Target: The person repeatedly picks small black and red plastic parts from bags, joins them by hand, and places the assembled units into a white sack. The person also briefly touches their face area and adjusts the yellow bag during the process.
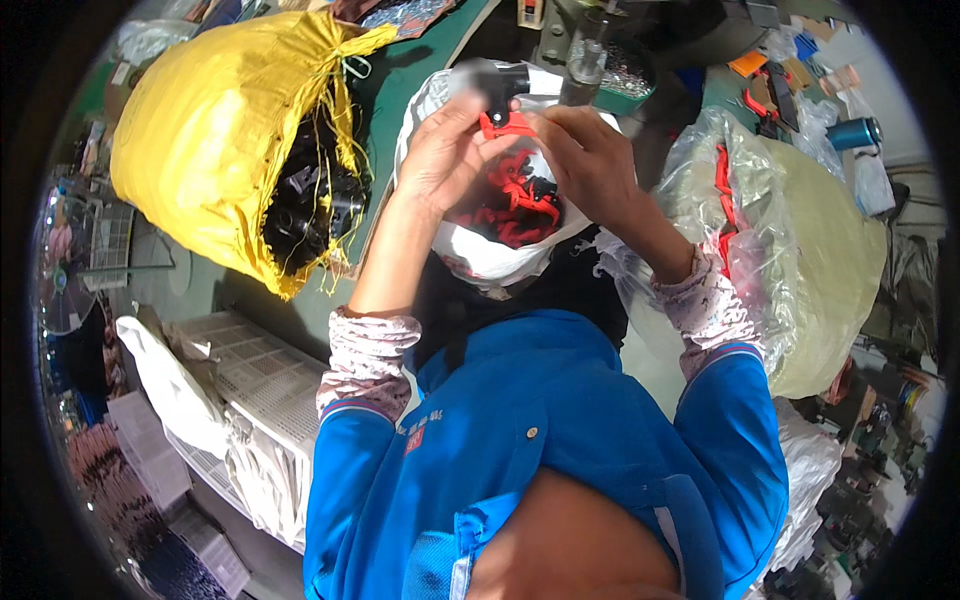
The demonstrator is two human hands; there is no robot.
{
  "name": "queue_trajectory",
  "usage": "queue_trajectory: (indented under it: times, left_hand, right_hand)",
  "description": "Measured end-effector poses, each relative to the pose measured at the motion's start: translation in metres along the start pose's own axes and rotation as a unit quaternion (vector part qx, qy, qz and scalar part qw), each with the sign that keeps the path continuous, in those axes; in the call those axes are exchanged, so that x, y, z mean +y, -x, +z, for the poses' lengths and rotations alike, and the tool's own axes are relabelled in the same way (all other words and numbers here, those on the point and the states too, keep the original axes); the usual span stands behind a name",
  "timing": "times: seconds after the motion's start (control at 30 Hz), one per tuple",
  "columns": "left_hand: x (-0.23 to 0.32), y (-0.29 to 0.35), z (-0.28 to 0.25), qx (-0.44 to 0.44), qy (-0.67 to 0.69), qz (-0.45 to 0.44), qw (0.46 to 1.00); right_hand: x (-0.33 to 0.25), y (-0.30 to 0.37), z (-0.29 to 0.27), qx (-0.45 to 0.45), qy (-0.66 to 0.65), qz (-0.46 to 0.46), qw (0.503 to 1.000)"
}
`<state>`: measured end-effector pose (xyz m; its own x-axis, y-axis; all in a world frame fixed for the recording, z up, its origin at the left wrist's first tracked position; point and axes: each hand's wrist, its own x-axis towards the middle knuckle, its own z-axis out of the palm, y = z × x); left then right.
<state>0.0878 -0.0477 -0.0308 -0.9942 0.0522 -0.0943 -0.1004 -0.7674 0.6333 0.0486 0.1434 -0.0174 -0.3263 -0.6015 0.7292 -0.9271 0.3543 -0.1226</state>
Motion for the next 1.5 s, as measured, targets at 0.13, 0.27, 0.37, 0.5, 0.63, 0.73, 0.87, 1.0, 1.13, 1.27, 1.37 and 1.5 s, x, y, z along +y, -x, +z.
queue_trajectory:
  times: [0.13,0.27,0.37,0.5,0.63,0.73,0.87,1.0,1.13,1.27,1.37,1.5]
  left_hand:
    - [-0.004,0.004,-0.006,-0.026,-0.013,0.023,0.999]
    - [-0.006,0.006,-0.008,-0.027,-0.014,0.032,0.999]
    - [-0.007,0.007,-0.007,-0.027,-0.017,0.038,0.999]
    - [-0.011,0.004,-0.013,-0.017,-0.018,0.04,0.999]
    - [-0.014,0.001,-0.019,0.019,-0.032,0.029,0.999]
    - [-0.014,0.002,-0.023,0.029,-0.025,0.012,0.999]
    - [-0.014,0.007,-0.021,0.062,-0.01,0.002,0.998]
    - [-0.013,0.01,-0.017,0.069,0.012,-0.005,0.998]
    - [-0.017,0.01,-0.013,0.003,-0.005,0.048,0.999]
    - [-0.018,0.015,-0.009,-0.008,-0.054,0.074,0.996]
    - [-0.018,0.019,-0.005,0.019,-0.059,0.072,0.995]
    - [-0.017,0.02,-0.014,0.041,-0.046,0.092,0.994]
  right_hand:
    - [-0.003,0.007,0.008,-0.003,-0.015,0.008,1.0]
    - [0.0,0.012,0.014,0.015,-0.001,-0.008,1.0]
    - [0.002,0.014,0.017,0.023,-0.005,-0.016,1.0]
    - [0.003,0.014,0.018,0.036,-0.018,-0.023,0.999]
    - [0.002,0.014,0.018,0.025,-0.017,-0.013,0.999]
    - [0.0,0.013,0.017,0.018,-0.023,-0.003,1.0]
    - [-0.006,0.011,0.014,0.011,-0.036,0.011,0.999]
    - [-0.008,0.01,0.013,0.004,-0.035,0.008,0.999]
    - [-0.004,0.014,0.015,0.014,-0.024,-0.003,1.0]
    - [0.0,0.02,0.018,0.02,-0.029,0.005,0.999]
    - [-0.002,0.024,0.017,0.0,-0.073,0.061,0.995]
    - [-0.009,0.027,0.014,-0.04,-0.511,0.407,0.756]
